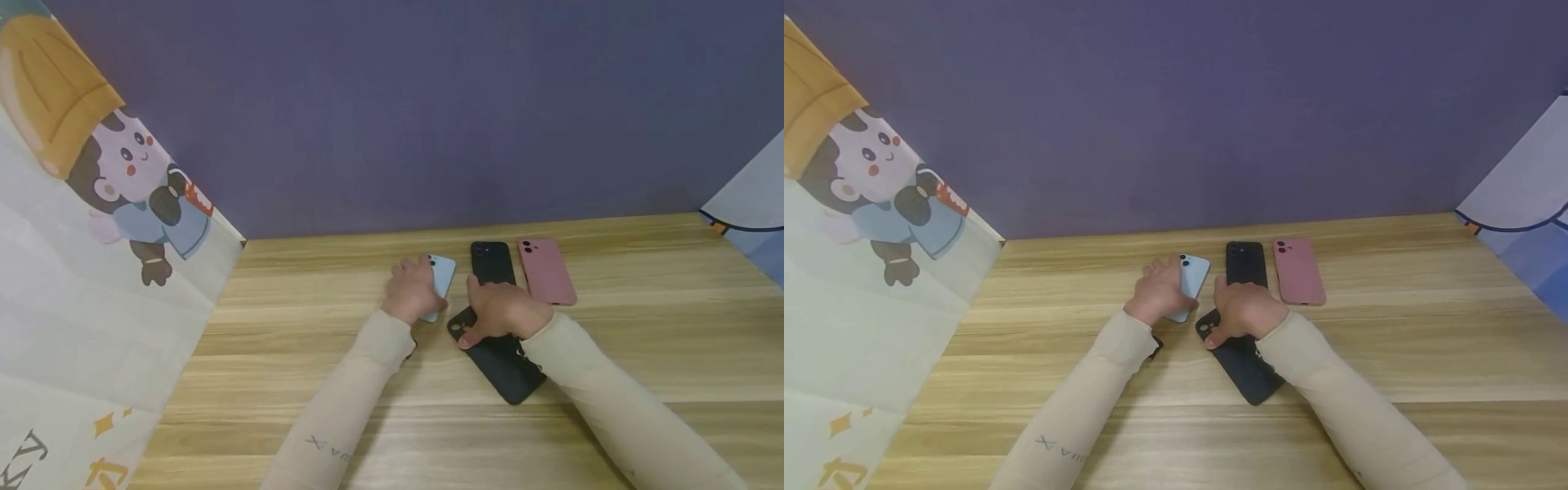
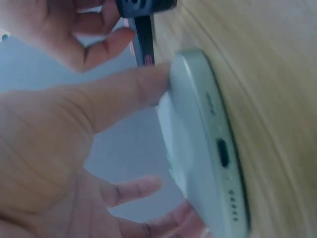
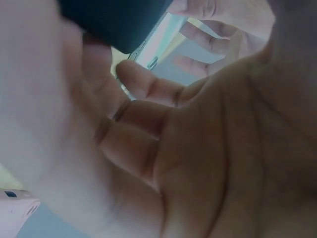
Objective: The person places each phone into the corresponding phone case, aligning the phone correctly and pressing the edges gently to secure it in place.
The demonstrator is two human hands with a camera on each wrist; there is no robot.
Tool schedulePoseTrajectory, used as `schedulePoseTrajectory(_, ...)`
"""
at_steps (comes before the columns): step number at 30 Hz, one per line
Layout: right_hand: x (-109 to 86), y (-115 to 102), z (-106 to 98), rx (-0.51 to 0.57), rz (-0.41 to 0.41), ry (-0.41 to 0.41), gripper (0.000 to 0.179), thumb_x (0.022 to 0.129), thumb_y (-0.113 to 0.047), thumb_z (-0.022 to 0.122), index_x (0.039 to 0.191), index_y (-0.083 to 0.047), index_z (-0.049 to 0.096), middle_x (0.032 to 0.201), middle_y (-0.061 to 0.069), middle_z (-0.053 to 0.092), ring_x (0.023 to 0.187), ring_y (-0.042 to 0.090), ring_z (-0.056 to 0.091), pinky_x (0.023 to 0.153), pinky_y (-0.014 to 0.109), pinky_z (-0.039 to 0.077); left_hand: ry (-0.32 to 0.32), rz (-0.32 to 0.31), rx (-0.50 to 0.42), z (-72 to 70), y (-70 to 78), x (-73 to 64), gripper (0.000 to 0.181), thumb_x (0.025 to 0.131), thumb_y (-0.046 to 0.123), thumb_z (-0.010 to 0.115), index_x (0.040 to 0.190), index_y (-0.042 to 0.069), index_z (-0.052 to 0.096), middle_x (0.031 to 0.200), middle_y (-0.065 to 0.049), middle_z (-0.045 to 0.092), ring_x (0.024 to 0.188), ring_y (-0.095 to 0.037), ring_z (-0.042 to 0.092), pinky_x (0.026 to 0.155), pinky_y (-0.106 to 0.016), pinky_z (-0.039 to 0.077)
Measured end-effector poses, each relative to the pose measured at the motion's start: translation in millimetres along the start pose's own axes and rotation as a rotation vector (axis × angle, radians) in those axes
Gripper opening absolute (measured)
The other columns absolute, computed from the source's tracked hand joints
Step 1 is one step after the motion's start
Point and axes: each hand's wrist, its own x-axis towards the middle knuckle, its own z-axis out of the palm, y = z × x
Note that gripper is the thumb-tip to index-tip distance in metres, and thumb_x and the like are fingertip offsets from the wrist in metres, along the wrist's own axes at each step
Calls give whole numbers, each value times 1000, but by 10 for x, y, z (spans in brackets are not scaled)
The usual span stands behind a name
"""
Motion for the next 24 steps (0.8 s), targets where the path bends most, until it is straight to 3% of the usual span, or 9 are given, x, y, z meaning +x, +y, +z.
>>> schedulePoseTrajectory(6,14,-14,-2,-28,-6,16,119,78,-52,86,158,9,21,148,30,51,127,44,59,99,52,53,-13,-8,-89,-20,-83,39,102,68,40,95,147,3,41,117,-17,57,106,-30,57,86,-45,55)
schedulePoseTrajectory(9,19,-4,-7,-23,-19,19,104,81,-45,86,152,9,33,132,26,62,102,34,69,81,43,57,-32,1,-109,-25,-121,56,92,67,41,96,138,3,50,111,-12,60,100,-27,58,81,-41,54)
schedulePoseTrajectory(13,9,27,-27,4,-50,8,80,86,-34,83,144,7,44,113,18,67,72,21,66,61,34,55,-38,18,-102,-31,-159,77,81,67,45,96,126,4,59,102,-7,62,91,-24,59,72,-36,52)
schedulePoseTrajectory(18,10,69,-66,9,-96,3,37,92,-26,78,116,-3,62,95,7,64,77,19,63,67,32,52,-42,10,-143,-77,-205,87,62,77,42,90,118,4,65,96,-6,67,83,-21,64,66,-32,53)
schedulePoseTrajectory(21,11,92,-95,15,-122,16,30,94,-25,76,112,-4,63,93,6,64,78,18,62,69,33,52,-53,7,-193,-111,-238,93,49,83,35,86,115,4,68,96,-8,71,83,-22,67,67,-32,54)
schedulePoseTrajectory(24,5,112,-120,37,-128,18,31,96,-28,73,114,-4,62,92,6,65,68,17,64,67,31,53,-68,17,-222,-139,-267,100,41,87,32,82,116,6,69,100,-10,72,87,-24,67,70,-34,55)
